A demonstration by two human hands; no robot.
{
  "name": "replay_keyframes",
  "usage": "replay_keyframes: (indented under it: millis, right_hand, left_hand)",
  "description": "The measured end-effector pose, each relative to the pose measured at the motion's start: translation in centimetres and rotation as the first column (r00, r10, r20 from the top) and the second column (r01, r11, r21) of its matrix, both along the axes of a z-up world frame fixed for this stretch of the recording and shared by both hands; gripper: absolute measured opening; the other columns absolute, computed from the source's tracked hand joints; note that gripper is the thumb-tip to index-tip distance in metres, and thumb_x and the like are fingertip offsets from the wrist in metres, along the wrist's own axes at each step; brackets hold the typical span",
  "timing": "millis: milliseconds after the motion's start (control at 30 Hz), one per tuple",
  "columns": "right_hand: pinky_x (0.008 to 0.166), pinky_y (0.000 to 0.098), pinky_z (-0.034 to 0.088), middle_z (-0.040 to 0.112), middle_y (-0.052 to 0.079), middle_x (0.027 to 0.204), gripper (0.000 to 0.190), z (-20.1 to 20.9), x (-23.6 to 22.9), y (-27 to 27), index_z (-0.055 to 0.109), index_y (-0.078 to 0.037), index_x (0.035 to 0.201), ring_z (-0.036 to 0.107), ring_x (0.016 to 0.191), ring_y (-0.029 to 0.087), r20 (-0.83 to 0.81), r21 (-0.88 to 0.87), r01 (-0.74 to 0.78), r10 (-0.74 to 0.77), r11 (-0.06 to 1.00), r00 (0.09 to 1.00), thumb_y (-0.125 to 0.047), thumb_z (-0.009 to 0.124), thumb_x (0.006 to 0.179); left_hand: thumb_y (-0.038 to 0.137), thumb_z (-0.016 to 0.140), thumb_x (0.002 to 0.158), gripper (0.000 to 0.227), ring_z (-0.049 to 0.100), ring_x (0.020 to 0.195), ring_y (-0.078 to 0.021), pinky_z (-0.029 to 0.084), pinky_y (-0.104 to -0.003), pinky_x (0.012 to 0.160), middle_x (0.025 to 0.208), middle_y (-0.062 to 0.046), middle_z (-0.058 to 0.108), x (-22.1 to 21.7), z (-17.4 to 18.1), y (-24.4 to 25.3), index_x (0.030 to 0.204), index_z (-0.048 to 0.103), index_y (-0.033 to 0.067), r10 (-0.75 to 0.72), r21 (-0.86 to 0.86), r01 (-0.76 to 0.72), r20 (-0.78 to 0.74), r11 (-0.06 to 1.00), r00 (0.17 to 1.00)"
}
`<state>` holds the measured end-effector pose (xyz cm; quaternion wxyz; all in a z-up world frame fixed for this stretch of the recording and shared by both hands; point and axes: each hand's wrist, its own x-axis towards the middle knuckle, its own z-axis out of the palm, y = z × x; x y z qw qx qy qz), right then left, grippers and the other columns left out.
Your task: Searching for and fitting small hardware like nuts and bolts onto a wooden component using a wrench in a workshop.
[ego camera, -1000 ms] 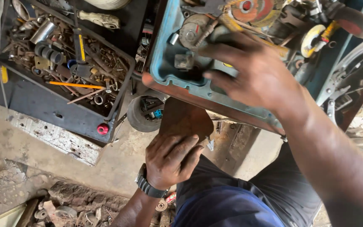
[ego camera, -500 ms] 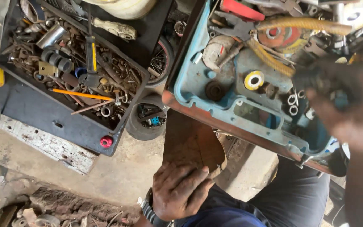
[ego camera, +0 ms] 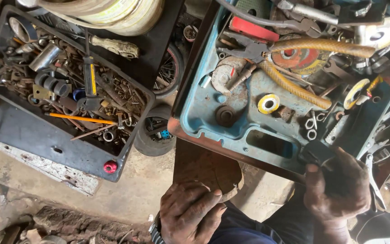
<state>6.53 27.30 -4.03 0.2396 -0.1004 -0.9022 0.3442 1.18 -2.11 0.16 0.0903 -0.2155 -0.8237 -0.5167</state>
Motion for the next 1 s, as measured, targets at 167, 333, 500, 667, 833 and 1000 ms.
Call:
replay_keyframes:
  millis: [167,333,500,667,833,1000]
  right_hand:
    - [0.083,0.0378,0.059,0.068,0.03,0.123,0.047,-0.3,0.1,-0.2,0.06,0.018,0.137,0.072,0.096,0.034,-0.027,-0.021,0.022,-0.023,1.0,0.999,-0.005,0.077,0.1]
    - [0.096,0.0397,0.063,0.068,0.028,0.127,0.045,0.5,-0.3,-1.0,0.056,0.014,0.139,0.074,0.107,0.037,-0.009,-0.172,0.032,-0.034,0.985,0.999,-0.001,0.075,0.101]
    - [0.093,0.038,0.062,0.069,0.026,0.125,0.047,0.2,0.3,-0.1,0.059,0.012,0.138,0.074,0.106,0.035,-0.019,-0.139,0.03,-0.033,0.99,0.999,-0.007,0.078,0.099]
    - [0.103,0.0304,0.061,0.071,0.019,0.125,0.044,4.6,-2.5,0.5,0.061,0.002,0.135,0.071,0.11,0.022,0.289,-0.477,0.229,-0.095,0.848,0.953,-0.004,0.077,0.095]
    - [0.095,0.023,0.058,0.074,0.011,0.118,0.048,5.9,-6.2,1.8,0.063,0.001,0.133,0.069,0.1,0.012,0.262,-0.672,0.074,0.144,0.736,0.954,-0.004,0.08,0.088]
    - [0.087,0.0342,0.065,0.076,0.011,0.124,0.055,10.1,-9.2,-2.6,0.059,-0.007,0.137,0.078,0.107,0.022,0.271,-0.519,-0.233,0.417,0.822,0.868,-0.027,0.077,0.089]
  left_hand:
    - [0.02,0.072,0.1,0.029,0.07,0.078,-0.0177,0.066,-0.038,0.076,0.091,-0.005,0.068,-0.2,0.3,1.1,0.126,0.067,0.0096,-0.004,0.019,0.004,0.015,1.0,1.0]
    - [0.025,0.071,0.101,0.03,0.073,0.079,-0.025,0.064,-0.042,0.074,0.094,-0.009,0.072,0.4,-0.4,1.6,0.127,0.067,0.011,-0.009,-0.012,0.009,0.013,1.0,1.0]
    - [0.021,0.071,0.098,0.028,0.074,0.082,-0.0247,0.064,-0.04,0.075,0.097,-0.01,0.073,-0.3,0.0,1.5,0.123,0.068,0.0079,-0.011,-0.086,0.01,-0.017,0.996,1.0]
    - [0.027,0.071,0.098,0.029,0.073,0.078,-0.0201,0.061,-0.034,0.064,0.093,-0.008,0.074,-0.1,-0.9,2.3,0.122,0.069,0.0114,0.065,-0.237,-0.077,-0.06,0.968,0.996]
    - [0.026,0.072,0.096,0.02,0.071,0.071,-0.0162,0.059,-0.03,0.057,0.086,-0.008,0.077,-0.1,-1.7,2.2,0.108,0.075,0.0101,0.129,-0.376,-0.149,-0.076,0.915,0.989]
    - [0.023,0.075,0.094,0.02,0.074,0.082,-0.0283,0.063,-0.042,0.073,0.095,-0.011,0.077,0.8,-0.2,2.1,0.109,0.077,0.0106,0.167,-0.383,-0.189,-0.091,0.904,0.982]
